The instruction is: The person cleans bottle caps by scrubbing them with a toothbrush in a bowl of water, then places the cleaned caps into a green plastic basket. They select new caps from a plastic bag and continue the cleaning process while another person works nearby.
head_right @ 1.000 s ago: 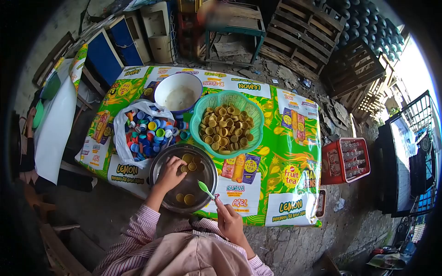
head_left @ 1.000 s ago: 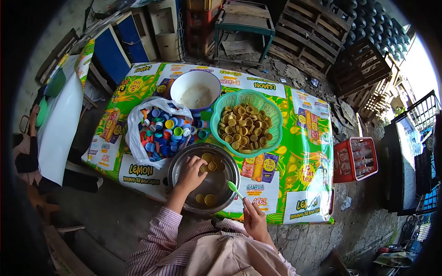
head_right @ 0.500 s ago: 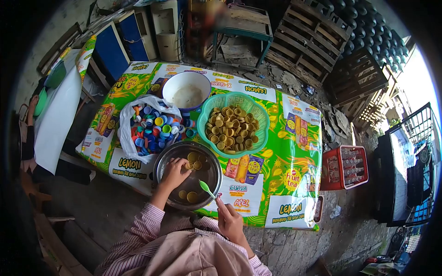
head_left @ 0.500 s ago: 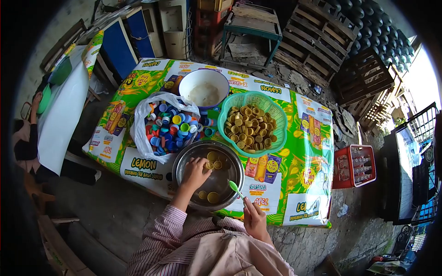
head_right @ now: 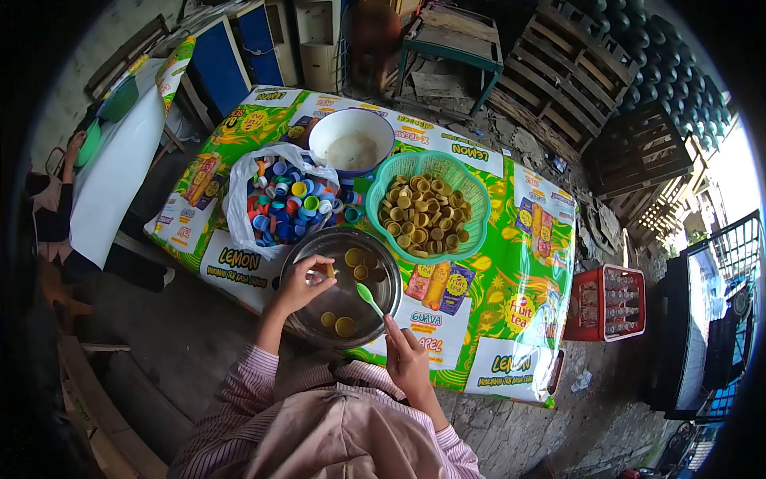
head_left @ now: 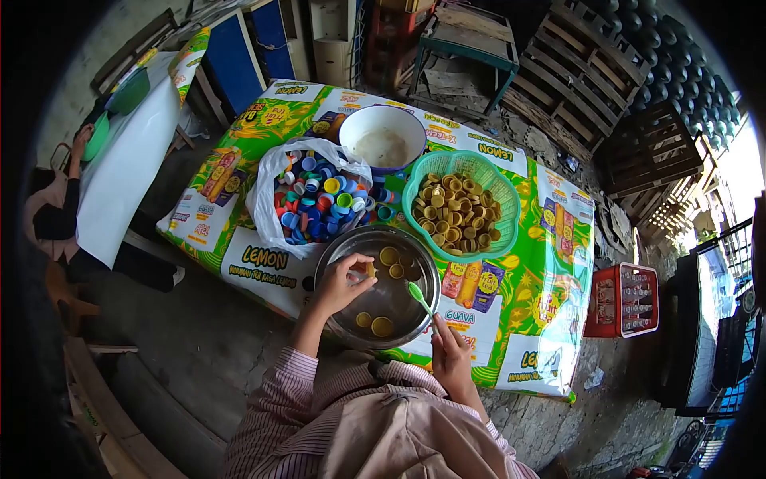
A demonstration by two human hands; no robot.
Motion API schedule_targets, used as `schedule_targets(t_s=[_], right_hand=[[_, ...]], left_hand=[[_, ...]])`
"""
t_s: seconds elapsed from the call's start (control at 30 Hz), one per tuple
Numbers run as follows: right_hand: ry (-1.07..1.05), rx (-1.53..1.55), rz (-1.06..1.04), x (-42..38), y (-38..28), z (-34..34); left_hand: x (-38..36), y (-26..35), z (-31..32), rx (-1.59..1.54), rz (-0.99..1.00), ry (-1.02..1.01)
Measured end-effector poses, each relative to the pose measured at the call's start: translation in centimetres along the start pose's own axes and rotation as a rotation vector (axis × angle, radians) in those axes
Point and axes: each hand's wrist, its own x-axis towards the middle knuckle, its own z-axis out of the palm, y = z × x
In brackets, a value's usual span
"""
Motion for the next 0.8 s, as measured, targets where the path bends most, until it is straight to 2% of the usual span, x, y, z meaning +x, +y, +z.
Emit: schedule_targets(t_s=[0.07, 0.13, 0.17, 0.27, 0.3, 0.37, 0.4, 0.43, 0.5, 0.57, 0.63, 0.67, 0.8], right_hand=[[-0.075, -0.082, 0.076, 1.3, 0.0, -0.2], [-0.169, -0.124, 0.146, 2.3, -0.3, -0.8], [-0.196, -0.139, 0.153, 2.7, -0.2, -1.0], [-0.117, -0.106, 0.092, 3.4, -1.2, -1.6], [-0.12, -0.104, 0.087, 3.6, -1.1, -1.5], [-0.129, -0.111, 0.105, 3.5, -0.9, -1.2], [-0.157, -0.117, 0.112, 3.6, -1.0, -1.2], [-0.157, -0.119, 0.107, 3.5, -1.0, -1.2], [-0.157, -0.118, 0.1, 3.4, -1.1, -1.2], [-0.153, -0.112, 0.092, 3.4, -1.3, -1.1], [-0.077, -0.025, 0.106, 3.3, -1.1, -0.8], [-0.066, -0.03, 0.101, 3.1, -1.1, -0.7], [-0.041, 0.019, 0.032, 2.7, -1.8, -0.3]], left_hand=[[-0.4, 0.3, -0.6, 0.084, -0.014, -0.016], [-1.0, 0.2, -1.1, 0.38, 0.01, -0.159], [-1.1, 0.6, -1.2, 0.376, 0.007, -0.156], [-1.0, 3.7, -2.0, 0.292, 0.153, 0.035], [-0.8, 3.6, -1.8, 0.295, 0.152, 0.041], [-0.6, 2.5, -1.0, 0.286, 0.098, 0.02], [-1.4, 2.5, -0.8, 0.657, -0.067, -0.088], [-1.3, 2.5, -0.5, 0.656, -0.065, -0.082], [-0.6, 3.3, -0.1, 0.271, 0.007, 0.022], [-0.6, 3.1, -0.2, 0.211, 0.05, -0.003], [-0.9, 3.0, -0.2, -0.694, -0.211, -0.165], [-1.3, 3.0, -0.2, -0.923, -0.209, -0.187], [-2.2, 3.0, -0.4, -1.052, -0.184, -0.188]])
